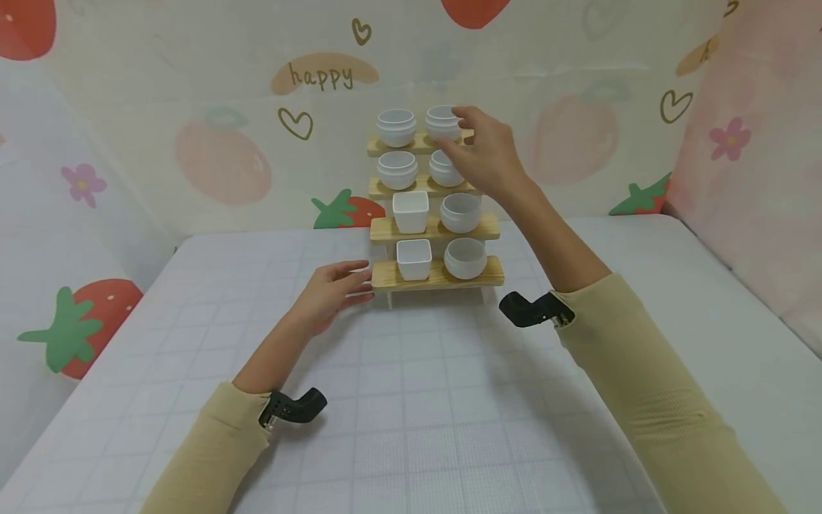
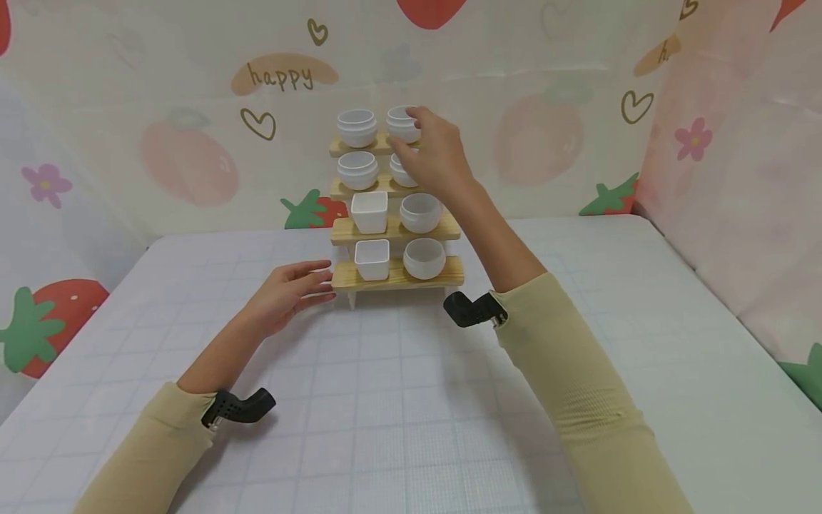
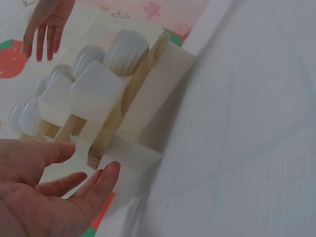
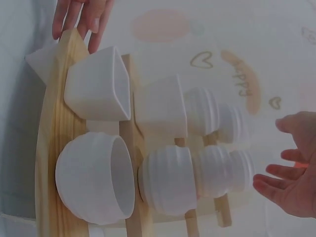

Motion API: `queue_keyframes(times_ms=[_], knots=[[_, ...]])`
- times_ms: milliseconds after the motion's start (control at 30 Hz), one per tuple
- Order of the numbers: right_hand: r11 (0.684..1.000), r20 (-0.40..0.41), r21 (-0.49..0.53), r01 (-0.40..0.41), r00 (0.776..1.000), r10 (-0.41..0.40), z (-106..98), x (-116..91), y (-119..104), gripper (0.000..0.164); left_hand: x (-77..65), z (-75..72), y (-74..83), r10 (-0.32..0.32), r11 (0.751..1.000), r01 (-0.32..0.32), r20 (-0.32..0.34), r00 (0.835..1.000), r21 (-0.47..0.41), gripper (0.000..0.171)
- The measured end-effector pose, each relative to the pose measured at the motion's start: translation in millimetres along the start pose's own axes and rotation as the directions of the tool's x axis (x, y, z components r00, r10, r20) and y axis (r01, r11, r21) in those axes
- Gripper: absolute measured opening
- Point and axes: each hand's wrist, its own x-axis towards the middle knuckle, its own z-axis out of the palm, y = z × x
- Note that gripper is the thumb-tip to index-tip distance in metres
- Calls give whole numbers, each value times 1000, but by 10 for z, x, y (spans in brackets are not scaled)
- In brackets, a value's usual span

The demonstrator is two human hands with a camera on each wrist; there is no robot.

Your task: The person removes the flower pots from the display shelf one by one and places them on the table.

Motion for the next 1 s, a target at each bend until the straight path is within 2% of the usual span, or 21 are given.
queue_keyframes(times_ms=[500,1000], knots=[[1000,16,10,-25,1000,25,62,155,-97,57,65,43,-50,-26,990,31,33,999,-139,54],[997,22,58,-50,999,48,190,325,-218,56,66,51,-84,-22,984,21,-2,1000,-179,53]])
